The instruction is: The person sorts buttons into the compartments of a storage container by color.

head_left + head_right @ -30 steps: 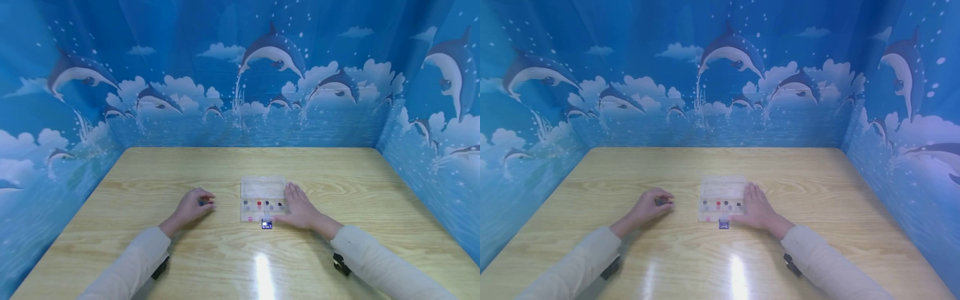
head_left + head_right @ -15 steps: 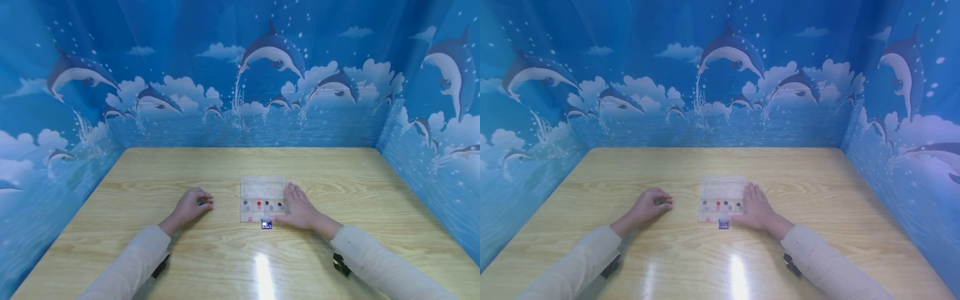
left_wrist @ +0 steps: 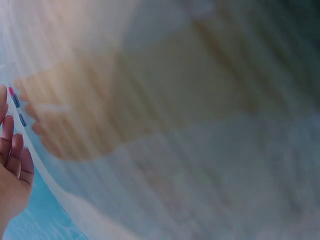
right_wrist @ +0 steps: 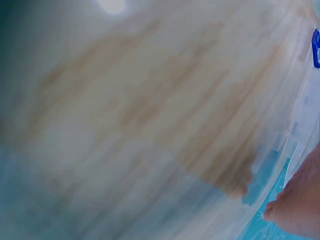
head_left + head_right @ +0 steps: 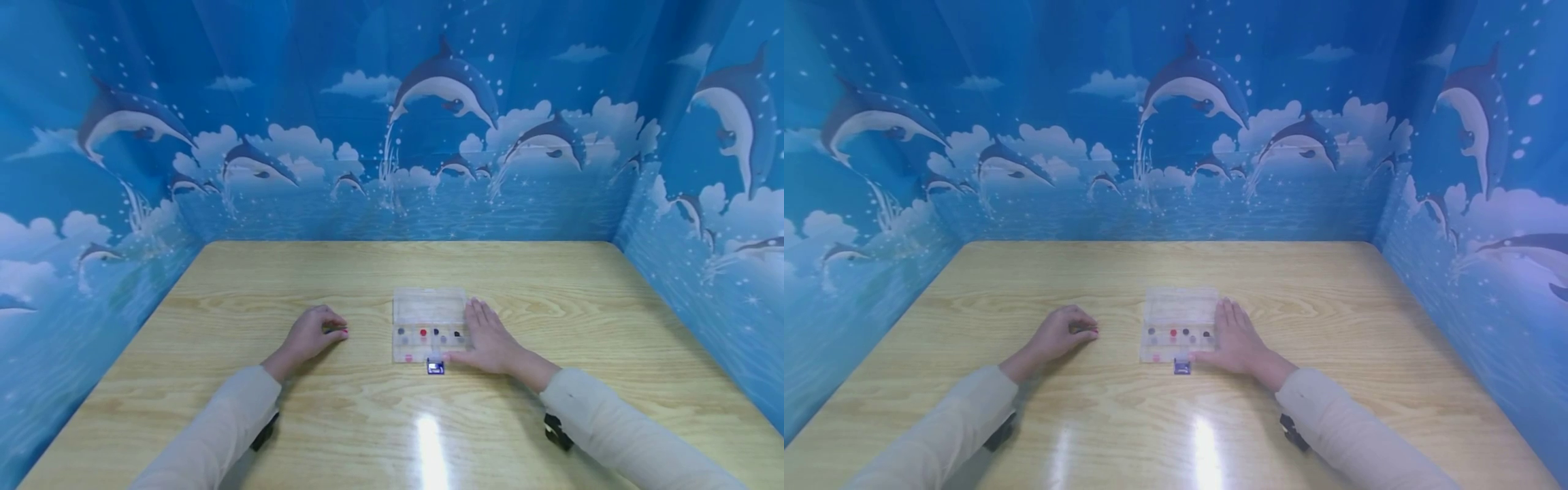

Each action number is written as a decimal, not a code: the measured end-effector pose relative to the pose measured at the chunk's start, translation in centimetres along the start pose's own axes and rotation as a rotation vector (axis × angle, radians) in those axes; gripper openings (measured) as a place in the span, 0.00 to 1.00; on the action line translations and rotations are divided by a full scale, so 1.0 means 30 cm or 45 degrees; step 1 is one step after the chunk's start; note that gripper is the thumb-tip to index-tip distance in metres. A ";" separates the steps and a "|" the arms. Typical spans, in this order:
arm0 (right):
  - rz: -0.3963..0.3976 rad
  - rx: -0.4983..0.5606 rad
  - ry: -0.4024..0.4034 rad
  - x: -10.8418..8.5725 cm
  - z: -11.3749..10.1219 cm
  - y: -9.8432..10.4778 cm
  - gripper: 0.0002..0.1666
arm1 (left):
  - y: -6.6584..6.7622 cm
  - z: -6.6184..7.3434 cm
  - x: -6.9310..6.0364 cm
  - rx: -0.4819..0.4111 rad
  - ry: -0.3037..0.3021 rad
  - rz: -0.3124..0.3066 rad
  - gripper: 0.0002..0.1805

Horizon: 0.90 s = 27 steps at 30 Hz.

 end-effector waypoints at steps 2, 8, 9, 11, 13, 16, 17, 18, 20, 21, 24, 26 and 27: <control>-0.001 0.002 0.000 0.000 0.000 -0.001 0.66 | -0.003 -0.001 0.001 0.001 0.003 -0.006 0.09; 0.000 0.000 -0.003 0.000 0.001 0.001 0.66 | -0.006 0.000 0.004 -0.002 0.004 -0.021 0.07; -0.001 0.000 -0.002 0.000 0.000 0.001 0.66 | -0.006 0.000 0.004 -0.003 0.003 -0.022 0.06; -0.002 -0.001 -0.002 0.000 0.000 0.001 0.66 | -0.006 0.000 0.004 -0.002 0.004 -0.026 0.06; -0.003 -0.001 -0.001 0.000 0.000 0.000 0.66 | -0.006 -0.001 0.004 0.001 0.007 -0.030 0.05; -0.003 0.001 -0.005 0.000 0.000 0.001 0.66 | -0.008 -0.004 0.004 0.002 0.015 -0.037 0.05; -0.002 0.001 -0.006 0.000 0.000 0.001 0.66 | -0.008 -0.004 0.004 0.001 0.017 -0.038 0.05; -0.002 0.001 -0.007 0.000 0.000 0.001 0.66 | -0.008 -0.004 0.004 0.000 0.017 -0.038 0.05; 0.000 0.001 -0.007 0.000 0.000 0.002 0.66 | -0.007 -0.004 0.004 -0.005 0.016 -0.037 0.05; 0.002 0.001 -0.007 0.000 0.000 0.002 0.66 | -0.007 -0.003 0.004 -0.008 0.015 -0.035 0.04; 0.001 -0.001 -0.005 0.000 -0.002 0.003 0.66 | -0.006 -0.003 0.004 -0.009 0.010 -0.034 0.04; 0.001 -0.001 -0.004 -0.001 -0.003 0.003 0.66 | -0.007 -0.003 0.005 -0.009 0.008 -0.034 0.03; 0.001 -0.001 -0.003 -0.001 -0.003 0.003 0.66 | -0.008 -0.004 0.005 -0.009 0.005 -0.034 0.03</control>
Point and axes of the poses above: each hand's wrist, its own x-axis towards the middle knuckle, its own y-axis out of the back of the hand, z = x × y, the point moved 10 cm from there along x, towards the middle knuckle, and after that the axes turned 6 degrees about z, right-handed, at the moved point
